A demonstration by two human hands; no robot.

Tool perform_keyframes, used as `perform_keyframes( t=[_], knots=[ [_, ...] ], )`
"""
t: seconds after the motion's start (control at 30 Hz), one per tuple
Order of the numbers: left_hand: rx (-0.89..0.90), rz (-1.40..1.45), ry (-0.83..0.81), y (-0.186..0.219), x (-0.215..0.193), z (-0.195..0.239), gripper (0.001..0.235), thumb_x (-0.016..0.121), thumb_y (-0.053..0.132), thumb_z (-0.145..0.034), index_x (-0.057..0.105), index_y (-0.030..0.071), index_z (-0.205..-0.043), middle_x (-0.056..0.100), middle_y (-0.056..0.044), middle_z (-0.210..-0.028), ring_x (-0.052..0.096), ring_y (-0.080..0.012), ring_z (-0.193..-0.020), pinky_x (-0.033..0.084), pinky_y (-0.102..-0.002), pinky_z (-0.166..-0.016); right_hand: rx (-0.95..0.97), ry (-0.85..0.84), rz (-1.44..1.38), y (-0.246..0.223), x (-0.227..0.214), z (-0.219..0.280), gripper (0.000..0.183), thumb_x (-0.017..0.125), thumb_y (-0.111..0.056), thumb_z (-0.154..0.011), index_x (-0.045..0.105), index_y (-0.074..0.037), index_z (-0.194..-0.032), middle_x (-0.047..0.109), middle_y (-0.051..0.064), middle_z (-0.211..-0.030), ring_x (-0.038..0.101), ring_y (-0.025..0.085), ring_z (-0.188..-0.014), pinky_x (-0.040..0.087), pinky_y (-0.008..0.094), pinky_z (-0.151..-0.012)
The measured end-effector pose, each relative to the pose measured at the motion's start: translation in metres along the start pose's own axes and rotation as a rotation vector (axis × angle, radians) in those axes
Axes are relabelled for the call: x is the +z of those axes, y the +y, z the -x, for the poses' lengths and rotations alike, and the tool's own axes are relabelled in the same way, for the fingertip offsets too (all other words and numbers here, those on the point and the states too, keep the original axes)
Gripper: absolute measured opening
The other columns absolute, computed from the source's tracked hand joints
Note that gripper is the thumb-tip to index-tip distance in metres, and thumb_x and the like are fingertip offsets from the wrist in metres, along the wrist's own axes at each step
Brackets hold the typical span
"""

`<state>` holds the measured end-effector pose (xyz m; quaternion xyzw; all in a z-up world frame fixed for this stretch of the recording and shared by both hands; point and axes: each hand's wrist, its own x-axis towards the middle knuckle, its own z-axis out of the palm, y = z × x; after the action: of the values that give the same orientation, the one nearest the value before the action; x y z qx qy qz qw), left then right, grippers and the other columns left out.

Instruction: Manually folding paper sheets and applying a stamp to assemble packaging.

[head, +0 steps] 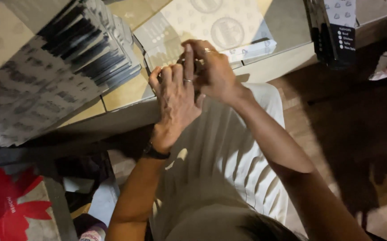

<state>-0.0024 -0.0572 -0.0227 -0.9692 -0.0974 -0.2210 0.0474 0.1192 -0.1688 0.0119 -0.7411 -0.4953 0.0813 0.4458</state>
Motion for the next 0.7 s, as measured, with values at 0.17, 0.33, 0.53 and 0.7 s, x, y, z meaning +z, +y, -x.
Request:
perform_keyframes(
  t=[0.17, 0.33, 0.53, 0.7],
  knots=[
    [-0.024, 0.122, 0.084, -0.010, 0.026, 0.009, 0.087, 0.024, 0.078, -0.108, 0.005, 0.018, -0.168, 0.049, -0.015, -0.115, 0.047, -0.0339, -0.111, 0.036, -0.050, -0.099, 0.032, 0.028, 0.203, 0.006, 0.007, -0.003, 0.097, 0.097, -0.016, -0.079, 0.032, -0.010, -0.150, 0.074, 0.011, -0.124, 0.067, 0.031, -0.117, 0.057, 0.043, -0.084],
    [-0.010, 0.097, 0.357, -0.009, 0.000, -0.009, 0.070, 0.039, 0.067, -0.106, 0.056, 0.009, -0.142, 0.048, -0.012, -0.095, 0.045, -0.0295, -0.082, 0.037, -0.044, -0.075, -0.309, 0.295, 0.338, 0.036, -0.021, 0.037, 0.047, 0.089, -0.031, -0.089, 0.069, -0.004, -0.122, 0.061, 0.015, -0.120, 0.059, 0.034, -0.112, 0.051, 0.043, -0.090],
    [-0.021, 0.319, 0.429, 0.023, 0.044, -0.027, 0.046, 0.068, 0.026, -0.100, 0.060, -0.006, -0.132, 0.058, -0.025, -0.120, 0.057, -0.0432, -0.102, 0.046, -0.054, -0.089, -0.381, 0.432, 0.431, 0.050, -0.022, 0.047, 0.019, 0.077, -0.023, -0.100, 0.080, -0.013, -0.116, 0.077, 0.007, -0.112, 0.069, 0.030, -0.105, 0.039, 0.043, -0.098],
    [0.026, 0.448, 0.394, 0.015, 0.024, -0.026, 0.042, 0.065, 0.018, -0.104, 0.059, -0.011, -0.133, 0.060, -0.024, -0.126, 0.058, -0.0395, -0.110, 0.052, -0.044, -0.092, -0.372, 0.444, 0.470, 0.044, -0.024, 0.047, 0.017, 0.077, -0.022, -0.100, 0.081, -0.013, -0.113, 0.078, 0.006, -0.111, 0.072, 0.029, -0.104, 0.038, 0.044, -0.096]
  ],
)
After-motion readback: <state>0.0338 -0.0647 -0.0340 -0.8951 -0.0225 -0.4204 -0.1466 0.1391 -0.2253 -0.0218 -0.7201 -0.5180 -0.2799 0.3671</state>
